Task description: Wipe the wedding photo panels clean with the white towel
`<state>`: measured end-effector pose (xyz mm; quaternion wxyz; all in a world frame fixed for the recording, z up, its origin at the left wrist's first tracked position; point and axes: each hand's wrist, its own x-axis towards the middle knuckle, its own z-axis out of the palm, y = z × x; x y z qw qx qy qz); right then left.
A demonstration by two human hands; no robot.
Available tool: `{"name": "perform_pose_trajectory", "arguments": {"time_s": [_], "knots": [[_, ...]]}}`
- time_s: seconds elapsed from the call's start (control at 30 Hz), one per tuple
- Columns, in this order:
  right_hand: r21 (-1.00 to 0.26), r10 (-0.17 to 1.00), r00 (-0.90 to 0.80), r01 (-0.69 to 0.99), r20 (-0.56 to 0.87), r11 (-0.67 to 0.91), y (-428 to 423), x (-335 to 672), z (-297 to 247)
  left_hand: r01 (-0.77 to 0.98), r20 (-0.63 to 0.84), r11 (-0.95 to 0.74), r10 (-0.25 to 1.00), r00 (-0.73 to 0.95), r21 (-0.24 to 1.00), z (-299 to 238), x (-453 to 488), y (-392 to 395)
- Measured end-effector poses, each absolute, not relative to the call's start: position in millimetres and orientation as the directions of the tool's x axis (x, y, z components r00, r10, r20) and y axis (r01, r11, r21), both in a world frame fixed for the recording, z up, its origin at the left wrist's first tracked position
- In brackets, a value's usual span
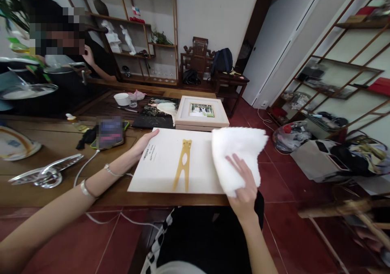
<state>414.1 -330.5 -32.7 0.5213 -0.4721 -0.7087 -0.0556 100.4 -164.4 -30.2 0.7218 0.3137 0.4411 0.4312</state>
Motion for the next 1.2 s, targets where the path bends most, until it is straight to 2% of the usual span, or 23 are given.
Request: {"name": "perform_pose_trajectory", "arguments": {"time_s": [0.07,0.13,0.23,0.4,0.5,0.8,0.9,1.0,1.07,1.2], "knots": [[-0.214,0.556,-0.284,0.715,0.781,0.665,-327.2,410.1,-35.9,-0.313,-0.376,0.431,0.9,0.221,0.846,-30.5,100.8,-163.8],[-0.161,0.553,-0.384,0.697,0.739,0.699,-322.6,406.4,-39.3,-0.296,-0.373,0.421,0.905,0.206,0.857,-31.7,100.6,-162.1],[-0.152,0.577,-0.415,0.705,0.703,0.692,-315.6,402.9,-44.3,-0.269,-0.371,0.413,0.908,0.196,0.87,-35.2,99.9,-158.9],[-0.054,0.548,-0.49,0.71,0.678,0.702,-305.9,396.9,-50.2,-0.211,-0.365,0.394,0.916,0.165,0.894,-39.4,98.0,-154.6],[-0.056,0.559,-0.506,0.707,0.656,0.705,-302.7,394.2,-52.5,-0.142,-0.369,0.388,0.918,0.144,0.911,-40.0,95.9,-152.2],[-0.13,0.596,-0.49,0.694,0.637,0.709,-300.9,392.9,-54.6,0.26,-0.247,0.226,0.968,0.051,0.939,-34.9,83.6,-151.5],[-0.145,0.612,-0.479,0.701,0.629,0.698,-301.4,392.1,-53.9,0.528,-0.108,0.085,0.994,0.012,0.845,-35.5,79.7,-150.7],[-0.153,0.627,-0.472,0.711,0.62,0.687,-302.1,391.1,-52.7,0.774,0.063,-0.062,0.998,0.029,0.63,-37.8,78.2,-151.8],[-0.159,0.636,-0.471,0.714,0.611,0.682,-302.1,390.6,-52.2,0.831,0.119,-0.1,0.992,0.042,0.547,-38.0,78.2,-153.9],[-0.152,0.638,-0.48,0.716,0.602,0.682,-301.2,390.4,-52.6,0.879,0.153,-0.142,0.985,0.08,0.456,-34.0,78.1,-158.3]]}}
